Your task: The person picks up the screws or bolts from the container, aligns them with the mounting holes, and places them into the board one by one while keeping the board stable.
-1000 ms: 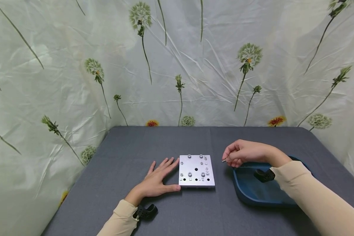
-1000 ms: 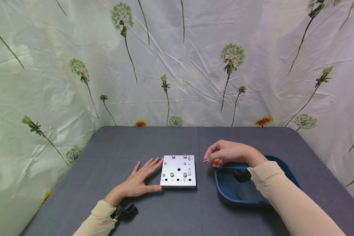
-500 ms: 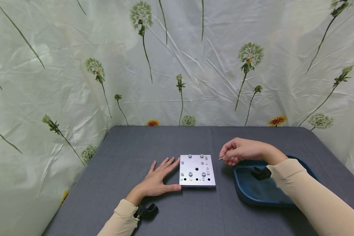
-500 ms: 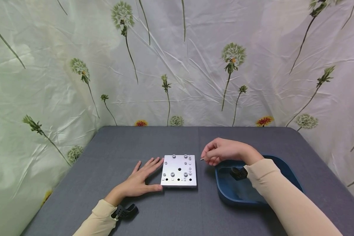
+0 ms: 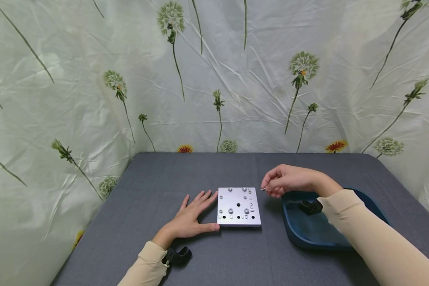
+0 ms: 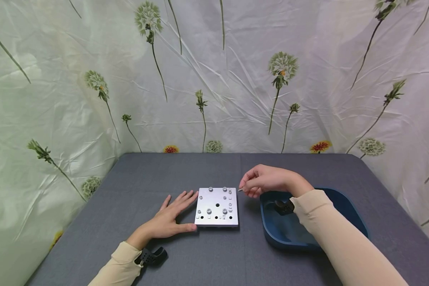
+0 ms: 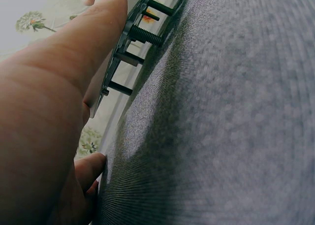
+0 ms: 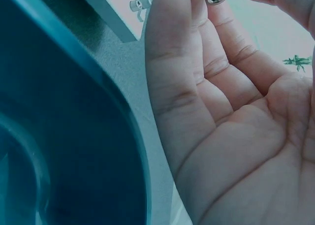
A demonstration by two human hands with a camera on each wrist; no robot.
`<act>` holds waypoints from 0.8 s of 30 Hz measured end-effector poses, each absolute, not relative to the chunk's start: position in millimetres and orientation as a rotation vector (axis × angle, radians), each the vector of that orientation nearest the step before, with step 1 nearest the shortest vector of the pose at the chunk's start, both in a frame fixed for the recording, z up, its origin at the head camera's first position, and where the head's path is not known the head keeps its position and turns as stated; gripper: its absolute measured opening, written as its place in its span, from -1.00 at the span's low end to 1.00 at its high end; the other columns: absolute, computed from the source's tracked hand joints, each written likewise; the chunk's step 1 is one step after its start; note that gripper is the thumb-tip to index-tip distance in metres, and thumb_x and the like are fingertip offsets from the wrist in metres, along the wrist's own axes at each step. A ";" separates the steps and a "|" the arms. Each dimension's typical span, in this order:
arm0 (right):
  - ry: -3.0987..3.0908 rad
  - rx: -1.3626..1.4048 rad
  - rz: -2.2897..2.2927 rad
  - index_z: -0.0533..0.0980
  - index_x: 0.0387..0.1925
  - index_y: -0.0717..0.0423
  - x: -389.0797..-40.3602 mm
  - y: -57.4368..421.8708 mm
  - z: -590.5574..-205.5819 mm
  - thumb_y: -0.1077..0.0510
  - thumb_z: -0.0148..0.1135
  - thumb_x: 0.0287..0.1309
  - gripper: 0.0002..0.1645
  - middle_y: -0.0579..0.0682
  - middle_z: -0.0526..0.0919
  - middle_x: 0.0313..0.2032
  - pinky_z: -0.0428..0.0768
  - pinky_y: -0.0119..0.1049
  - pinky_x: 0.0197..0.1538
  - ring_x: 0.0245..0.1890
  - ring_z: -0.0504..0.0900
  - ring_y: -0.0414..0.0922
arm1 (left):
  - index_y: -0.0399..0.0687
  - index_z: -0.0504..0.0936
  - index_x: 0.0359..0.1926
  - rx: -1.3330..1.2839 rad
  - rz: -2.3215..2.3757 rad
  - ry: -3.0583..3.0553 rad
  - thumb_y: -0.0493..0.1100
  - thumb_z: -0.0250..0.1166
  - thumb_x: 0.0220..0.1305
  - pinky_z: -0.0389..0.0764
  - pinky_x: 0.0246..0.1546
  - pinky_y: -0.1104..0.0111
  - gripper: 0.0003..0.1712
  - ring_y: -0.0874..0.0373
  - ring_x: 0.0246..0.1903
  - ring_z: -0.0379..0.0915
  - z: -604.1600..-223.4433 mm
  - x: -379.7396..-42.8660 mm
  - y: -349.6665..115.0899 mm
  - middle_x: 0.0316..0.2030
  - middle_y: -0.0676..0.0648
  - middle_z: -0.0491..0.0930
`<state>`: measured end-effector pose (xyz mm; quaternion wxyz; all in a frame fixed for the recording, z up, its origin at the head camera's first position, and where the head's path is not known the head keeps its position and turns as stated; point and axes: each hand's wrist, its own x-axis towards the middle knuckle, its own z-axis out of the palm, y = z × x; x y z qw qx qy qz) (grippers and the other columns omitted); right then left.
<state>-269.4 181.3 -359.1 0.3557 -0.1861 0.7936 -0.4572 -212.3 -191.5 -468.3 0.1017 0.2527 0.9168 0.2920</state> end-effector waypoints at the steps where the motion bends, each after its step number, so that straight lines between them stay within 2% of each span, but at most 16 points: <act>1: 2.051 -0.482 -1.181 0.61 0.05 0.37 -270.3 180.0 -359.4 0.22 0.22 0.45 -0.70 -0.04 0.73 -0.28 0.69 -0.35 -0.17 -0.31 0.64 -0.20 | 0.42 0.03 0.73 0.747 0.861 2.708 0.42 0.45 0.28 -0.46 0.64 -0.32 0.17 -0.06 0.76 -0.24 -468.3 -212.4 -191.6 0.73 -0.01 0.04; 15: 2.048 -0.488 -1.171 0.61 0.05 0.41 -278.2 158.8 -367.8 0.24 0.25 0.44 -0.69 -0.03 0.74 -0.25 0.68 -0.37 -0.18 -0.29 0.65 -0.19 | 0.46 0.02 0.73 0.755 0.856 2.713 0.44 0.44 0.28 -0.46 0.64 -0.33 0.17 -0.06 0.76 -0.23 -470.1 -213.2 -192.0 0.73 0.01 0.04; 24: 2.030 -0.492 -1.190 0.62 0.04 0.41 -280.7 150.4 -371.2 0.24 0.27 0.43 -0.70 -0.02 0.75 -0.26 0.68 -0.38 -0.19 -0.31 0.64 -0.20 | 0.40 0.05 0.74 0.759 0.866 2.713 0.42 0.45 0.28 -0.45 0.64 -0.35 0.17 -0.08 0.76 -0.22 -469.5 -212.8 -192.3 0.73 -0.01 0.05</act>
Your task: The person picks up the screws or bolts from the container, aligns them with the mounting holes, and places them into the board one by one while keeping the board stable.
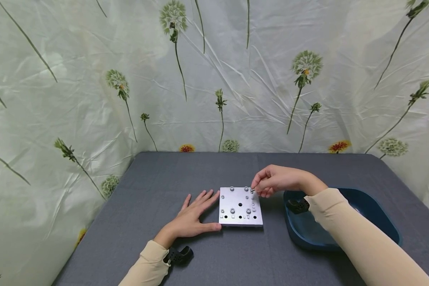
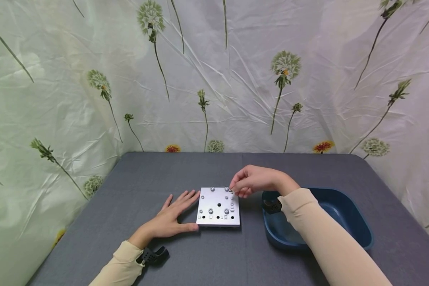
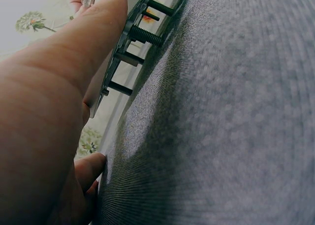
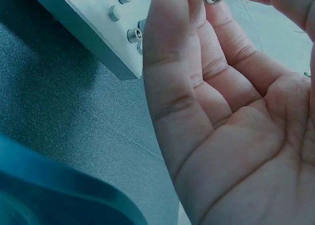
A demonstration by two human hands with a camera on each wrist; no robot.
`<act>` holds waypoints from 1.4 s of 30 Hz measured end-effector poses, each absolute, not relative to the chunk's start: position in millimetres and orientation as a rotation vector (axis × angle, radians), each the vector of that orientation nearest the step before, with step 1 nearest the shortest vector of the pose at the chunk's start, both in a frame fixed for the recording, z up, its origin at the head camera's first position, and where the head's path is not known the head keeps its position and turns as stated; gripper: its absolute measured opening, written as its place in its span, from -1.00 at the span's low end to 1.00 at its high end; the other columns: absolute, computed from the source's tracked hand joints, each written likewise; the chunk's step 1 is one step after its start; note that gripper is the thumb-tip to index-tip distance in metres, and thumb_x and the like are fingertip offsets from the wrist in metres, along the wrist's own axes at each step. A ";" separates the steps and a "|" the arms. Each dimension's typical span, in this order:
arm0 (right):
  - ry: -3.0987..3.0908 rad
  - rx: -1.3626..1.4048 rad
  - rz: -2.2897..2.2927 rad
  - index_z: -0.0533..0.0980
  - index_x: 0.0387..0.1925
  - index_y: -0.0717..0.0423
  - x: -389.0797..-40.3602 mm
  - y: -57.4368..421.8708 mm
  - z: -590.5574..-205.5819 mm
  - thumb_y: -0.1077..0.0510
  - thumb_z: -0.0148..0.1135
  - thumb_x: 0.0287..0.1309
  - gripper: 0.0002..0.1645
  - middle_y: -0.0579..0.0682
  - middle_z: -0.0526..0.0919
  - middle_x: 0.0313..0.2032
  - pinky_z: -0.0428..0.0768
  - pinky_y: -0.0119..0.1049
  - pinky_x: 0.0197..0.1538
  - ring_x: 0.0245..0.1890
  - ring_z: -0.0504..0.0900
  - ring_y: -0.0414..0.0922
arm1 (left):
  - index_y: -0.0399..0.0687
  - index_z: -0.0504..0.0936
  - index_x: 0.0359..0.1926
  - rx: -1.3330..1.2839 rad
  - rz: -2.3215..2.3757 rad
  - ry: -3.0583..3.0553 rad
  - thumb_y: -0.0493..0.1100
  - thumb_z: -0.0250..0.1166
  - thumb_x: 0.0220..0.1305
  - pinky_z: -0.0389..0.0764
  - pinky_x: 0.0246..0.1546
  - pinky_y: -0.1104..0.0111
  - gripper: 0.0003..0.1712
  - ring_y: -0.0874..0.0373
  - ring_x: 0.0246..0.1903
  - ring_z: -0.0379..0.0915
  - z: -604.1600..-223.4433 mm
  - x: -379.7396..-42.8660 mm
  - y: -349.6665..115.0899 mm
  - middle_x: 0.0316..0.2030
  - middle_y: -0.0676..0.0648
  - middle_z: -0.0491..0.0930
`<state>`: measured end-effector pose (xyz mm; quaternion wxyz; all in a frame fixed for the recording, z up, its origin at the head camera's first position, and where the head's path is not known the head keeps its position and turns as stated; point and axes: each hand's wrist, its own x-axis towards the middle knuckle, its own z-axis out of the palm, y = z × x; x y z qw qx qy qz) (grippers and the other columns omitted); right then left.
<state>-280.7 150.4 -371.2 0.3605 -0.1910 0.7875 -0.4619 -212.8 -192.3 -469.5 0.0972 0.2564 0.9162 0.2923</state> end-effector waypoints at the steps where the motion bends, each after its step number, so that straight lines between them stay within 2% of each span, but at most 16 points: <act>1: 2.027 -0.490 -1.193 0.62 0.04 0.41 -280.9 149.6 -371.3 0.23 0.27 0.43 -0.69 -0.02 0.75 -0.26 0.68 -0.38 -0.20 -0.31 0.64 -0.20 | 0.39 0.06 0.73 0.761 0.867 2.714 0.42 0.46 0.28 -0.44 0.63 -0.35 0.17 -0.09 0.76 -0.21 -469.2 -212.9 -192.2 0.73 -0.02 0.05; 7: 2.002 -0.479 -1.210 0.62 0.06 0.44 -281.1 145.7 -373.1 0.24 0.28 0.43 -0.68 -0.06 0.73 -0.29 0.66 -0.40 -0.21 -0.34 0.63 -0.23 | 0.40 0.07 0.73 0.771 0.872 2.726 0.44 0.45 0.26 -0.42 0.63 -0.35 0.17 -0.12 0.75 -0.19 -470.7 -212.8 -192.5 0.72 -0.05 0.07; 17: 1.997 -0.493 -1.198 0.68 0.02 0.34 -281.1 138.9 -375.4 0.21 0.30 0.45 -0.73 -0.03 0.75 -0.27 0.67 -0.39 -0.20 -0.32 0.64 -0.23 | 0.45 0.08 0.72 0.800 0.938 2.724 0.57 0.39 0.20 -0.43 0.62 -0.37 0.19 -0.17 0.74 -0.16 -475.7 -213.1 -193.2 0.71 -0.08 0.10; 24: 2.004 -0.503 -1.180 0.69 0.02 0.32 -281.0 134.3 -377.2 0.20 0.31 0.46 -0.73 -0.04 0.75 -0.30 0.68 -0.36 -0.17 -0.30 0.65 -0.22 | 0.44 0.11 0.72 0.816 0.940 2.724 0.54 0.40 0.22 -0.39 0.60 -0.42 0.17 -0.22 0.73 -0.12 -472.5 -212.3 -193.2 0.70 -0.13 0.14; 31: 1.994 -0.503 -1.180 0.70 0.00 0.33 -280.3 130.7 -377.7 0.20 0.31 0.45 -0.74 -0.07 0.74 -0.32 0.67 -0.38 -0.18 -0.33 0.64 -0.23 | 0.47 0.09 0.72 0.814 0.942 2.734 0.57 0.39 0.20 -0.42 0.61 -0.39 0.19 -0.19 0.73 -0.14 -476.1 -213.0 -193.1 0.71 -0.10 0.12; 42: 1.991 -0.515 -1.157 0.70 0.00 0.31 -281.2 125.0 -381.5 0.19 0.30 0.47 -0.75 -0.08 0.74 -0.32 0.67 -0.37 -0.18 -0.32 0.63 -0.24 | 0.40 0.06 0.74 0.782 0.841 2.732 0.41 0.45 0.29 -0.39 0.63 -0.38 0.15 -0.13 0.75 -0.17 -470.4 -214.2 -191.9 0.72 -0.06 0.07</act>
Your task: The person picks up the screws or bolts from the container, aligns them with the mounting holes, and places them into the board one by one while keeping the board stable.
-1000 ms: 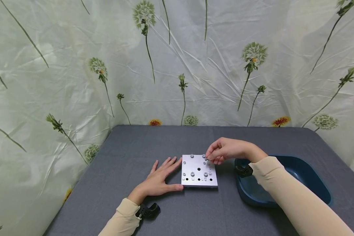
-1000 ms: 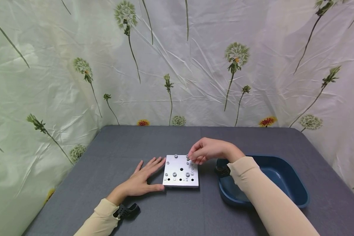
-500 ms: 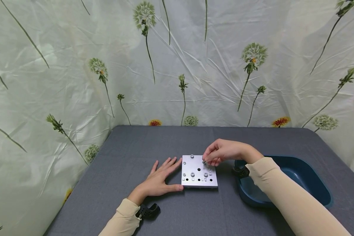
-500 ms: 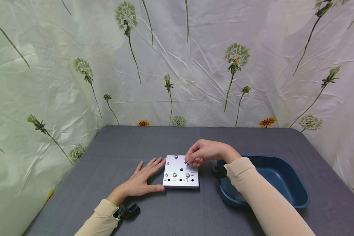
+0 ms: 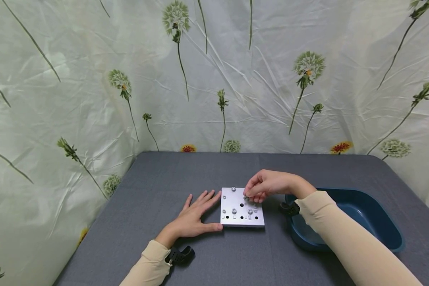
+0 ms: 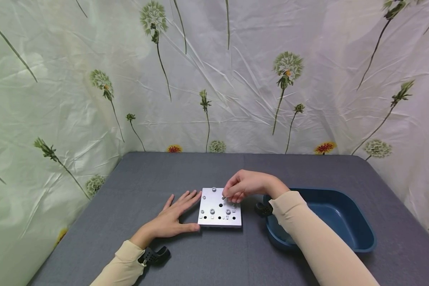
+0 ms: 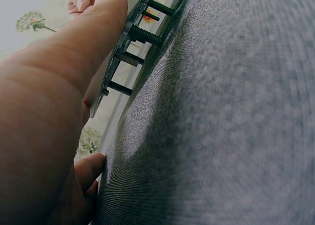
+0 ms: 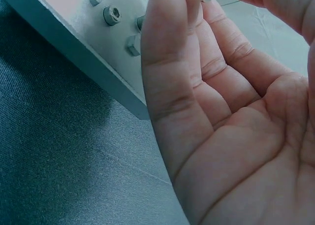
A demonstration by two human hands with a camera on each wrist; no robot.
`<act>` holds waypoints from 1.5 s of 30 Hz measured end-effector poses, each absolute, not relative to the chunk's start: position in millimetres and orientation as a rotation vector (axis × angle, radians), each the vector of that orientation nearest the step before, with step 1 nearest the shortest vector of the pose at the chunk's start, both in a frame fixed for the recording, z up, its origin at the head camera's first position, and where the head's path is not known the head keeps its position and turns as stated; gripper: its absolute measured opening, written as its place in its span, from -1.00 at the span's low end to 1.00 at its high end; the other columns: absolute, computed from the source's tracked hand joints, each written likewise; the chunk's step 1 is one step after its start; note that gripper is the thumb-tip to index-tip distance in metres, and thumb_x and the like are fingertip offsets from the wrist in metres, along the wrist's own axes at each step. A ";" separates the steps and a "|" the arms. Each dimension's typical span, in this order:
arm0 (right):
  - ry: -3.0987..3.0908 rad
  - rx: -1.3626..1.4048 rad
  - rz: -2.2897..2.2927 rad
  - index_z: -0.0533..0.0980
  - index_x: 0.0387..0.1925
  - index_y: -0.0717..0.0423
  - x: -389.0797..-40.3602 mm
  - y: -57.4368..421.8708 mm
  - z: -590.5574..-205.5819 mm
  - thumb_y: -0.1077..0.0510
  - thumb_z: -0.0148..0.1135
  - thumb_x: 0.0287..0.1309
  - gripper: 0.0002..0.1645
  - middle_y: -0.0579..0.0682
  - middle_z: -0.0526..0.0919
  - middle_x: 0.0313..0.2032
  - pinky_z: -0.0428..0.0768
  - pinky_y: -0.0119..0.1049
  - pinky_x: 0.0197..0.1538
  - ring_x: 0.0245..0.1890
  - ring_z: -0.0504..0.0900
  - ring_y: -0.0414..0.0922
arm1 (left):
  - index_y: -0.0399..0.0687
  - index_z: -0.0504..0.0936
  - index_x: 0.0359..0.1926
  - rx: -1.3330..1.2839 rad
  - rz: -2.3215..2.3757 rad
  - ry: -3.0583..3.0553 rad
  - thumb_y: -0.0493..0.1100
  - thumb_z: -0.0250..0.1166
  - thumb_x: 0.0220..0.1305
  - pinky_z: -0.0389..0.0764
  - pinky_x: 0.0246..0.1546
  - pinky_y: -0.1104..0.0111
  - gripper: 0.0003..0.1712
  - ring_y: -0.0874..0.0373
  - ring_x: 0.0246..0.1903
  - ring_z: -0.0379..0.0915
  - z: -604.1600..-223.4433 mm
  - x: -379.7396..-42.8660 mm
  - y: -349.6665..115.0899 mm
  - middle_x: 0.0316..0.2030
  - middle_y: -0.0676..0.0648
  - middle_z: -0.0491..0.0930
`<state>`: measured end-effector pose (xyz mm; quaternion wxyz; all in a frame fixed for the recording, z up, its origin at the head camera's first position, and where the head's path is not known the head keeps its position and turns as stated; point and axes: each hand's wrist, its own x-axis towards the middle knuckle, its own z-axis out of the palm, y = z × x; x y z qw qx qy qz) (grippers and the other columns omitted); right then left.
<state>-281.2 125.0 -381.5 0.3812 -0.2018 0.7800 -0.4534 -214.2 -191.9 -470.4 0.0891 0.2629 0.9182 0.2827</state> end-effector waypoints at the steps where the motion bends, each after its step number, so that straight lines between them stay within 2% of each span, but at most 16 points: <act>1: 1.991 -0.516 -1.156 0.70 -0.01 0.31 -281.3 124.7 -382.0 0.19 0.30 0.47 -0.75 -0.08 0.74 -0.32 0.67 -0.37 -0.18 -0.32 0.63 -0.24 | 0.40 0.06 0.73 0.783 0.839 2.732 0.40 0.45 0.30 -0.38 0.63 -0.39 0.15 -0.14 0.75 -0.17 -470.3 -214.2 -191.6 0.72 -0.06 0.07; 14: 1.970 -0.518 -1.149 0.70 -0.01 0.32 -283.0 118.5 -386.8 0.22 0.27 0.48 -0.76 -0.10 0.74 -0.32 0.67 -0.40 -0.19 -0.33 0.65 -0.27 | 0.37 0.10 0.73 0.800 0.888 2.734 0.41 0.47 0.26 -0.38 0.61 -0.40 0.16 -0.20 0.73 -0.13 -470.7 -212.2 -192.0 0.70 -0.13 0.13; 24: 1.937 -0.506 -1.133 0.69 0.03 0.37 -284.7 114.9 -389.5 0.24 0.25 0.50 -0.73 -0.10 0.74 -0.35 0.69 -0.42 -0.22 -0.34 0.65 -0.27 | 0.43 0.06 0.73 0.770 0.846 2.722 0.40 0.45 0.30 -0.39 0.63 -0.37 0.14 -0.12 0.75 -0.19 -469.0 -213.6 -190.8 0.72 -0.05 0.07; 36: 1.986 -0.522 -1.028 0.73 -0.07 0.29 -281.5 108.6 -385.1 0.21 0.31 0.45 -0.79 -0.13 0.72 -0.44 0.59 -0.45 -0.30 -0.41 0.62 -0.30 | 0.43 0.06 0.73 0.768 0.848 2.722 0.41 0.44 0.30 -0.41 0.64 -0.36 0.14 -0.10 0.75 -0.20 -468.8 -213.1 -191.0 0.72 -0.04 0.06; 45: 1.991 -0.519 -1.039 0.72 -0.09 0.30 -280.9 106.1 -384.6 0.24 0.31 0.43 -0.81 -0.11 0.71 -0.44 0.61 -0.46 -0.30 -0.42 0.61 -0.31 | 0.44 0.06 0.73 0.765 0.843 2.722 0.41 0.44 0.30 -0.41 0.63 -0.37 0.13 -0.11 0.75 -0.19 -467.7 -213.1 -190.8 0.72 -0.05 0.07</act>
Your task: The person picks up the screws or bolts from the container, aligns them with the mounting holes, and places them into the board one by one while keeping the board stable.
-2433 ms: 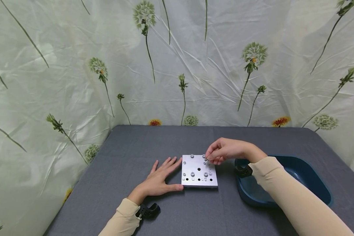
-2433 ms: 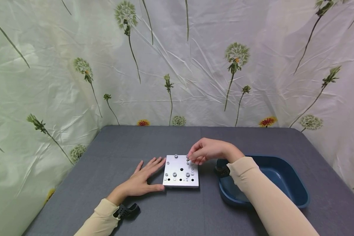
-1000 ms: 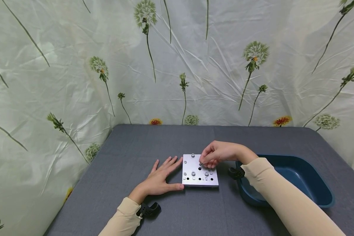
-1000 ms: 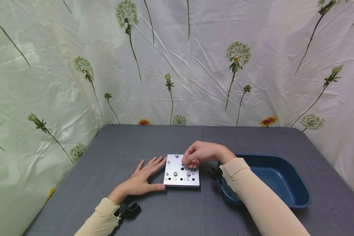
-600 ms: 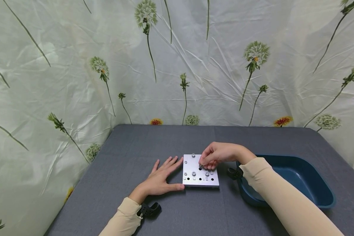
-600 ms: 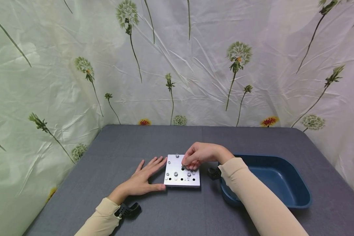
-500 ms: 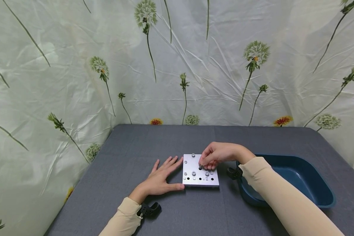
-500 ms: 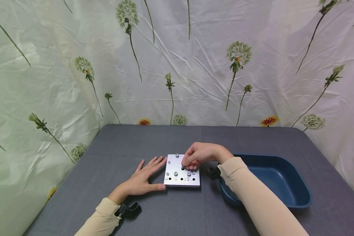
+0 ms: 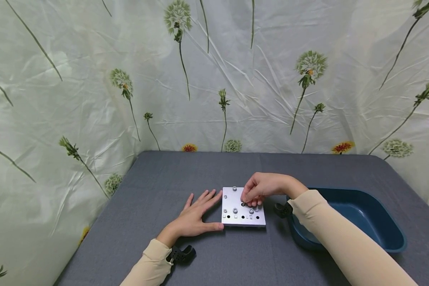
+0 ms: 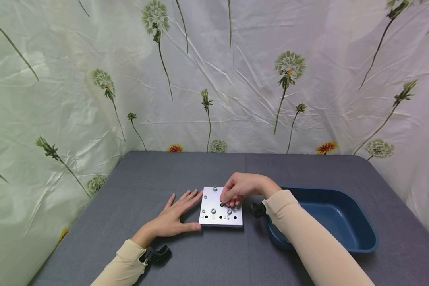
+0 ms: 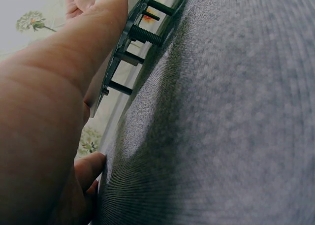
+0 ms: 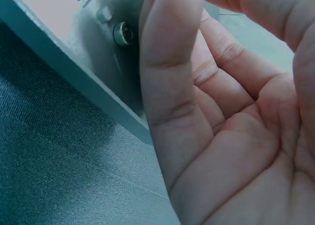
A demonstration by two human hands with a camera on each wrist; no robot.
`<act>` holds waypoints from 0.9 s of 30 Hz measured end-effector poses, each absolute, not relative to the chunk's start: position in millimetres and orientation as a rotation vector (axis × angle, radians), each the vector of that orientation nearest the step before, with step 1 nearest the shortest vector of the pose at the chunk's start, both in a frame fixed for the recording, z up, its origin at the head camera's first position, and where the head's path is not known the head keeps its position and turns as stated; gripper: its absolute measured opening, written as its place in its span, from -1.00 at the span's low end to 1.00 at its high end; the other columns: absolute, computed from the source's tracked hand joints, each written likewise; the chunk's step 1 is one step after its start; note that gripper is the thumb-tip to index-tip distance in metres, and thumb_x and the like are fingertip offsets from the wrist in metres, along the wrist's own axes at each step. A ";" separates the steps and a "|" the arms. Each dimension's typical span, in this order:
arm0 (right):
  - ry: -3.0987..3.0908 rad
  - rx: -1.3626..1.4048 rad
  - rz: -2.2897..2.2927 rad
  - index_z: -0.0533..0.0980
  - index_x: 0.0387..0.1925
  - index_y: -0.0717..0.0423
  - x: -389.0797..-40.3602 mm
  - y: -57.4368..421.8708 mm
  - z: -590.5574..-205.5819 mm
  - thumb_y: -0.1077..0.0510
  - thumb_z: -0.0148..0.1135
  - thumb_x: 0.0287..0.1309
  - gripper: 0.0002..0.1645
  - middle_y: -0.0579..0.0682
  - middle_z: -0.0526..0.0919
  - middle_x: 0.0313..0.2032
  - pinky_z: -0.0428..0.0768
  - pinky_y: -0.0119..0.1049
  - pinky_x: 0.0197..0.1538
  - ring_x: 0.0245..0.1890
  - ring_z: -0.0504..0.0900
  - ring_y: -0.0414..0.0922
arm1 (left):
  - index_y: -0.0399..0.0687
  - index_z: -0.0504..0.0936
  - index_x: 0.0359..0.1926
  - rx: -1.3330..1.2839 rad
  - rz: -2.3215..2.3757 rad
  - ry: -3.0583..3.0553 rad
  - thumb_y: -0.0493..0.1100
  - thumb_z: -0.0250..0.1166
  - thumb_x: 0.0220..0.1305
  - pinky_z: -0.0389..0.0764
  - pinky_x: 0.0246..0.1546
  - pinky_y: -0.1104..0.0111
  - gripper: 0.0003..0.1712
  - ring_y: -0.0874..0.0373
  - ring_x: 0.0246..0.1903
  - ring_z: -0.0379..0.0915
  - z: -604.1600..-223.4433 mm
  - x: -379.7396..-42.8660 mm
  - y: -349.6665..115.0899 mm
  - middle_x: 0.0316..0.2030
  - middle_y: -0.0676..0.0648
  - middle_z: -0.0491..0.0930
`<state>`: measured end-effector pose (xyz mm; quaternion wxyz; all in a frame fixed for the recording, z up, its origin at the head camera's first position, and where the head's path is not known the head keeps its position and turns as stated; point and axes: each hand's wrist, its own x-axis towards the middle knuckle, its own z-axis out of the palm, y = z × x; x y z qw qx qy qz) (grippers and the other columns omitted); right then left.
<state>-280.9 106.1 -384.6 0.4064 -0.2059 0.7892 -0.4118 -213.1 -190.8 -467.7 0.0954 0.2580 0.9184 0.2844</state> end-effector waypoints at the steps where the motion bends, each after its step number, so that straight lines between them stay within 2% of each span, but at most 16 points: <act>1: 1.990 -0.519 -1.041 0.72 -0.09 0.30 -281.0 105.9 -384.6 0.24 0.31 0.43 -0.81 -0.11 0.71 -0.44 0.61 -0.46 -0.30 -0.42 0.61 -0.30 | 0.44 0.06 0.73 0.765 0.843 2.722 0.41 0.44 0.30 -0.41 0.63 -0.37 0.13 -0.11 0.75 -0.19 -467.4 -213.1 -190.6 0.72 -0.05 0.07; 27: 1.988 -0.501 -1.084 0.68 -0.10 0.27 -278.9 104.4 -383.7 0.26 0.32 0.41 -0.85 -0.09 0.72 -0.41 0.66 -0.45 -0.28 -0.40 0.65 -0.29 | 0.43 0.05 0.73 0.782 0.847 2.722 0.43 0.43 0.30 -0.41 0.63 -0.36 0.14 -0.11 0.75 -0.19 -469.1 -214.3 -191.8 0.72 -0.05 0.06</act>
